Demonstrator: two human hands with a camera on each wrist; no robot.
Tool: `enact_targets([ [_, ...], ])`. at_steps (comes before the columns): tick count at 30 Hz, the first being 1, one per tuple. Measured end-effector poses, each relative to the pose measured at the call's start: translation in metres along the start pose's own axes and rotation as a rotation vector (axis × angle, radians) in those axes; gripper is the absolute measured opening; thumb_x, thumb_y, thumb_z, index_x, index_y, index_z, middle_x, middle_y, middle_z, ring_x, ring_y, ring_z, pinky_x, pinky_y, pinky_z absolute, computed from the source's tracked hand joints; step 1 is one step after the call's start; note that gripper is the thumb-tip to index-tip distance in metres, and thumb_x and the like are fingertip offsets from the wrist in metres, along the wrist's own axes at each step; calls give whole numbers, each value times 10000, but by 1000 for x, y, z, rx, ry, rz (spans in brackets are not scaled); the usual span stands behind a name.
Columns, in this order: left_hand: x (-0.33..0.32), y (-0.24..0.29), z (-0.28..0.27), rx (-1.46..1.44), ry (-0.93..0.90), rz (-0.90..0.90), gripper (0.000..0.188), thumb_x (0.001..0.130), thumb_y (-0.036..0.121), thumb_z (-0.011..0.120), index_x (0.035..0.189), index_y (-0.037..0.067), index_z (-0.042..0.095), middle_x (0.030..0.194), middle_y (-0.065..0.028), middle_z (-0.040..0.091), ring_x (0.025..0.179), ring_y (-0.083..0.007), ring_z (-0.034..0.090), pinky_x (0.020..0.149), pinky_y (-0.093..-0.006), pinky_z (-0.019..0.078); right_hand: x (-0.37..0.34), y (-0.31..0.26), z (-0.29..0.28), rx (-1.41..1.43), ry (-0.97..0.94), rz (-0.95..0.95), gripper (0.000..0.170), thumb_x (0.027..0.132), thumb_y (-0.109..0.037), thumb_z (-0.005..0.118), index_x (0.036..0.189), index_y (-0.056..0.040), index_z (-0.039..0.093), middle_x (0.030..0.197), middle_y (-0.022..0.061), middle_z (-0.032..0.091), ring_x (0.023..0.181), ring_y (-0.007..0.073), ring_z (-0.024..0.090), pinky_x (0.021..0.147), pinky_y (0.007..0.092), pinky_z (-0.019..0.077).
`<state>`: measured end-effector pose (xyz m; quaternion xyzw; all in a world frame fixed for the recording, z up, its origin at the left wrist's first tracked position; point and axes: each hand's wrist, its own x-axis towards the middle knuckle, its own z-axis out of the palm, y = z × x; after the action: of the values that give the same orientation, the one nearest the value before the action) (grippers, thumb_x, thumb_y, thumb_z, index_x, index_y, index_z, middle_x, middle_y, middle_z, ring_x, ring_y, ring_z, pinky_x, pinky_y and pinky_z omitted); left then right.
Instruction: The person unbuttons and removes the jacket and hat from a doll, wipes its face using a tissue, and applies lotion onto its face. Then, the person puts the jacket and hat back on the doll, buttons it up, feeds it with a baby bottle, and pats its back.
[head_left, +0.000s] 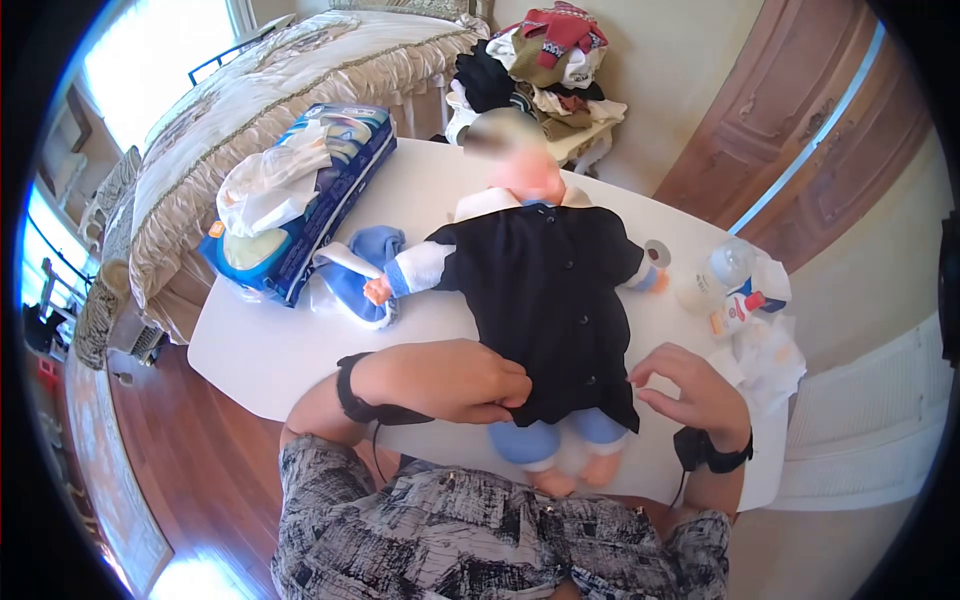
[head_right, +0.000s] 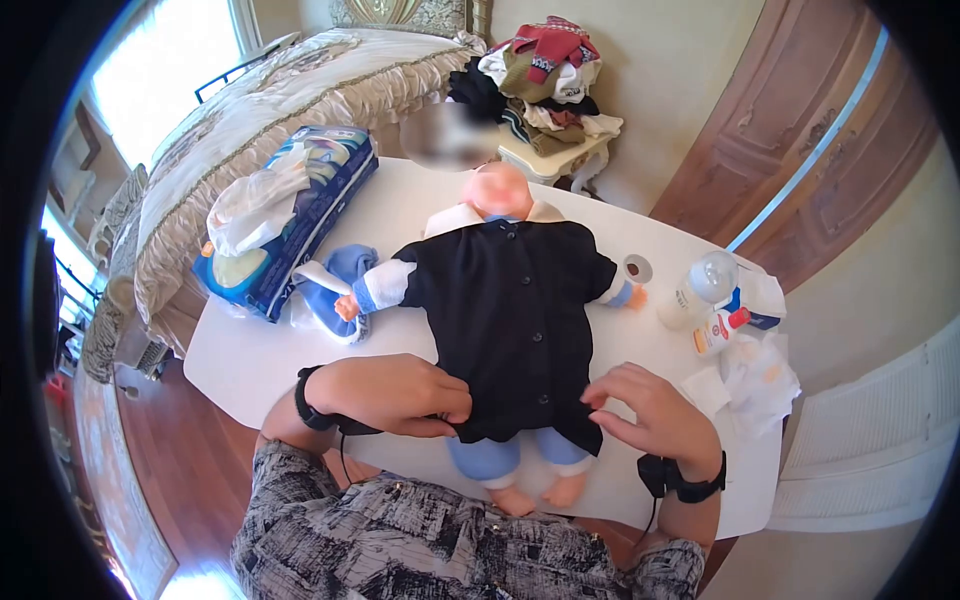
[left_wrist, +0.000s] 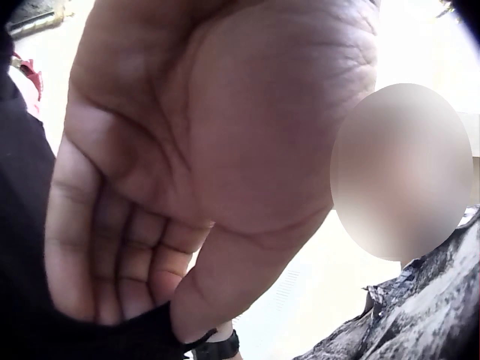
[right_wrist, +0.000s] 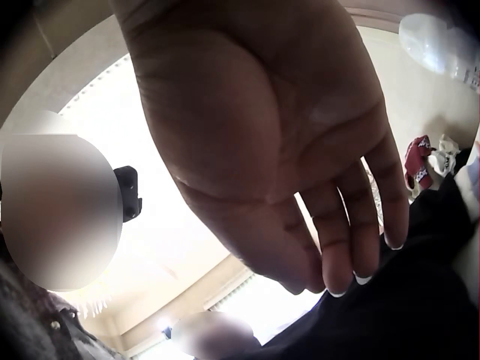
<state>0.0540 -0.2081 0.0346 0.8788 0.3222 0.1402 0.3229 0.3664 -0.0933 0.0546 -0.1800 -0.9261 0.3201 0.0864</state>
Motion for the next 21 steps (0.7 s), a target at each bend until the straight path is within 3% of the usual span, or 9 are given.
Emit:
enact_targets([
  [3, -2, 5, 6, 30, 18, -27, 158, 876, 170, 614, 920, 30, 554, 884, -123, 571, 836, -329, 600, 705, -412, 477, 18, 10, 17, -39, -96, -217, 219, 845, -161, 652, 1042, -70, 631, 921, 95, 617, 874, 293, 587, 791, 372, 481],
  [6, 7, 1, 32, 94, -131, -140, 190, 864, 168, 609, 957, 4, 585, 917, -172, 607, 882, -362, 622, 749, -439, 496, 27, 15, 16, -115, -270, -173, 250, 863, -189, 658, 1081, -70, 629, 949, 97, 611, 870, 277, 599, 794, 355, 485],
  [9, 4, -13, 33, -66, -274, -50, 226, 854, 177, 616, 1001, 5, 601, 944, -174, 634, 870, -353, 631, 739, -429, 499, 46, 13, -15, 76, -425, -46, 309, 889, -218, 676, 1139, -47, 615, 1033, 92, 622, 907, 227, 636, 823, 331, 494],
  [13, 8, -30, -30, -233, 123, -54, 191, 908, 225, 635, 984, 50, 630, 892, -73, 657, 788, -198, 650, 689, -320, 504, 111, 58, -46, 100, -140, 61, 260, 937, -219, 609, 1122, -35, 612, 993, 62, 644, 915, 133, 619, 830, 303, 499],
  [15, 13, -62, -51, -175, 495, -231, 169, 915, 185, 622, 1018, 51, 632, 908, -65, 661, 846, -186, 641, 747, -298, 505, 152, 103, -44, 33, 126, 70, 205, 903, -176, 603, 1049, -36, 635, 947, 110, 677, 910, 199, 644, 821, 314, 497],
  [16, 16, -92, -59, -98, 639, -277, 188, 915, 168, 613, 1057, 47, 634, 934, -93, 654, 909, -201, 629, 787, -302, 505, 165, 89, -47, -52, 175, 274, 222, 873, -131, 589, 1060, -21, 632, 989, 159, 668, 953, 265, 643, 845, 341, 496],
  [17, 20, -110, -64, -38, 809, -340, 205, 914, 175, 602, 1063, 40, 639, 983, -145, 647, 957, -263, 620, 838, -350, 499, 181, 114, -46, -101, 235, 199, 235, 856, -108, 579, 1064, -13, 631, 1014, 182, 658, 976, 299, 632, 859, 360, 492],
  [18, 19, -147, -66, 257, 879, -361, 273, 914, 266, 640, 1072, 43, 629, 1022, -126, 643, 1011, -230, 597, 903, -336, 472, 202, 152, -35, -150, 294, 122, 250, 839, -84, 569, 1068, -5, 630, 1040, 206, 648, 999, 333, 622, 874, 379, 488],
  [21, 13, -201, -70, 402, 652, -685, 340, 871, 344, 681, 1029, 46, 637, 1017, -149, 644, 1010, -260, 601, 890, -343, 469, 233, 178, -18, -352, 211, 28, 316, 797, -164, 602, 1062, 6, 629, 1088, 244, 623, 1028, 377, 595, 887, 410, 480],
])
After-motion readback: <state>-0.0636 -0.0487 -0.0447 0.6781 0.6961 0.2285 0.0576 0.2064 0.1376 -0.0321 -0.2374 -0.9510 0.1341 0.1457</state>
